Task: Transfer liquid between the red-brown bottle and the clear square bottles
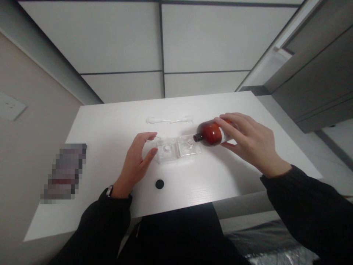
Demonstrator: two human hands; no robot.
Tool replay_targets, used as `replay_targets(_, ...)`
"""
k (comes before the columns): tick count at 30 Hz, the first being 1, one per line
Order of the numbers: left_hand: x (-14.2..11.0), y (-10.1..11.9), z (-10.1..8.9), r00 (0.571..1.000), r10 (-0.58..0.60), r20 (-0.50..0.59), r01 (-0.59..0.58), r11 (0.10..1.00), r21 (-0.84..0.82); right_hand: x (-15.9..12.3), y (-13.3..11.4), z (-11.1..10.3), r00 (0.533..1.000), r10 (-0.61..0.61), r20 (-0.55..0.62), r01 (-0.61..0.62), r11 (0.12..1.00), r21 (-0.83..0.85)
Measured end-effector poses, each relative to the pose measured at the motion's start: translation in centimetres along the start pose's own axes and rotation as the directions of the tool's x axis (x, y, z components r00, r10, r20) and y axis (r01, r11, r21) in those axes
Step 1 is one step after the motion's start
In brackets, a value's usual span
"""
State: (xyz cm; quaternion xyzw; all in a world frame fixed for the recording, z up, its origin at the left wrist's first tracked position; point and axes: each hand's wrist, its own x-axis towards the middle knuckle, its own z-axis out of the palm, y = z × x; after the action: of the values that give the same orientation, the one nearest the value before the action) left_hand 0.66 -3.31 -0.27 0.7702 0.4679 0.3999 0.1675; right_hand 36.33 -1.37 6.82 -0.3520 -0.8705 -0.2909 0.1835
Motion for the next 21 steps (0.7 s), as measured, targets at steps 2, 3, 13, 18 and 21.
replay_targets(2,-0.01,-0.02,-0.02,1.0,0.006,-0.001,-0.006,1.0,0.003,0.0,0.02,-0.01,1.0,0.0,-0.002,0.0,1.0,-0.006)
replay_targets(3,-0.01,-0.03,-0.02,1.0,0.008,-0.002,-0.008,1.0,0.003,-0.01,0.03,-0.03,1.0,0.001,-0.001,-0.001,1.0,-0.009)
replay_targets(13,0.07,0.07,-0.01,1.0,0.013,-0.007,-0.013,1.0,-0.006,0.03,0.19,-0.08,1.0,-0.001,0.0,0.001,1.0,-0.018)
replay_targets(18,0.06,0.02,-0.05,1.0,0.019,-0.006,-0.019,1.0,-0.007,0.11,0.23,-0.13,1.0,-0.001,-0.004,0.001,1.0,0.001)
replay_targets(21,0.05,0.03,-0.06,1.0,0.019,-0.004,-0.019,1.0,-0.004,0.19,0.23,-0.18,1.0,0.0,-0.01,0.0,1.0,0.009)
